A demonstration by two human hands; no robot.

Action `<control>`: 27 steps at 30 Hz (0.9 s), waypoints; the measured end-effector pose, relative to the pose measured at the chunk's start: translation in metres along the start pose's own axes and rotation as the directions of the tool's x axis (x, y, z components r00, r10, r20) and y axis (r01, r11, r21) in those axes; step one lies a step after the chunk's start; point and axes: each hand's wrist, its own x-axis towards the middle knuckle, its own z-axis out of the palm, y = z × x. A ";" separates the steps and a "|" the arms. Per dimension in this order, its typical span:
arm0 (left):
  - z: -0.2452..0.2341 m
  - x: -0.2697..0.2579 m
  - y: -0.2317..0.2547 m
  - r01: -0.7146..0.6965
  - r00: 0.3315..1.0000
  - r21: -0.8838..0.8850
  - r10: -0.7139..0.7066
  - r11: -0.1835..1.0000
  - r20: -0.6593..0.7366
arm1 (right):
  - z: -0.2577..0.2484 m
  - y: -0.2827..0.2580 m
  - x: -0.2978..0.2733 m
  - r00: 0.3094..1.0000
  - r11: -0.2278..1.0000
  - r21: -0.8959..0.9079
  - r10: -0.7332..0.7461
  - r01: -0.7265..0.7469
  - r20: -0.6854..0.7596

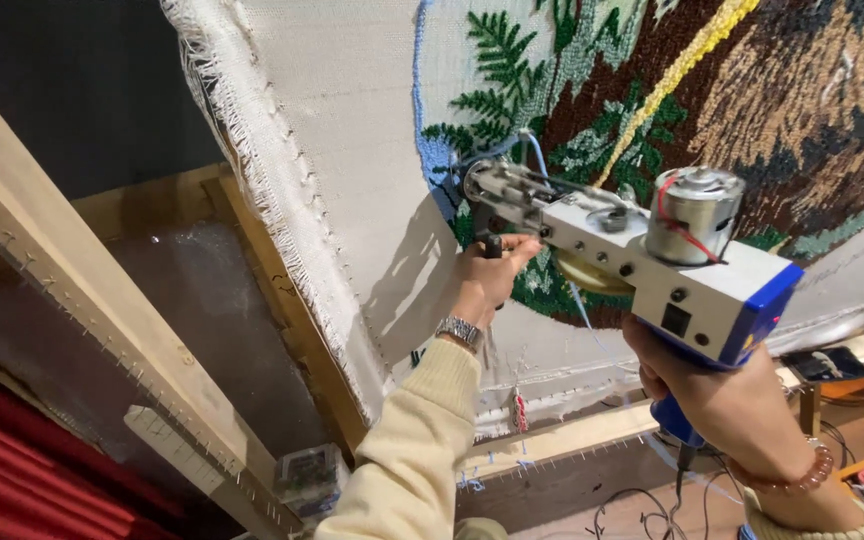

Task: The person uses a tufting gun to fill in a blue outline on a rug canvas mounted on a vertical frame.

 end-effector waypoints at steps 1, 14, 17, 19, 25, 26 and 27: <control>-0.002 -0.003 0.002 0.003 1.000 0.002 -0.003 1.000 -0.003 | 0.001 -0.001 -0.001 1.000 1.000 0.001 0.003 -0.003 0.003; -0.014 0.003 0.006 0.088 0.994 0.162 -0.097 0.983 0.051 | 0.015 -0.008 -0.015 0.996 0.996 0.035 0.083 -0.082 -0.019; -0.015 0.002 0.007 0.055 0.998 0.162 -0.061 0.985 0.032 | 0.019 -0.004 -0.018 0.997 0.995 0.076 0.070 -0.068 -0.022; -0.016 0.002 0.009 0.034 0.999 0.173 -0.035 0.984 0.006 | 0.021 -0.003 -0.018 1.000 0.997 0.081 0.013 -0.011 -0.023; -0.019 -0.003 0.026 0.021 1.000 0.194 -0.022 0.981 0.004 | 0.024 -0.002 -0.012 0.999 0.998 0.055 -0.034 0.035 -0.018; -0.020 -0.004 0.029 0.048 0.999 0.242 -0.051 0.969 0.007 | 0.027 -0.006 -0.012 0.999 0.993 0.119 -0.017 0.021 -0.037; -0.022 -0.005 0.032 0.074 0.997 0.289 -0.080 0.954 0.009 | 0.029 -0.011 -0.013 0.999 0.983 0.183 0.002 0.008 -0.054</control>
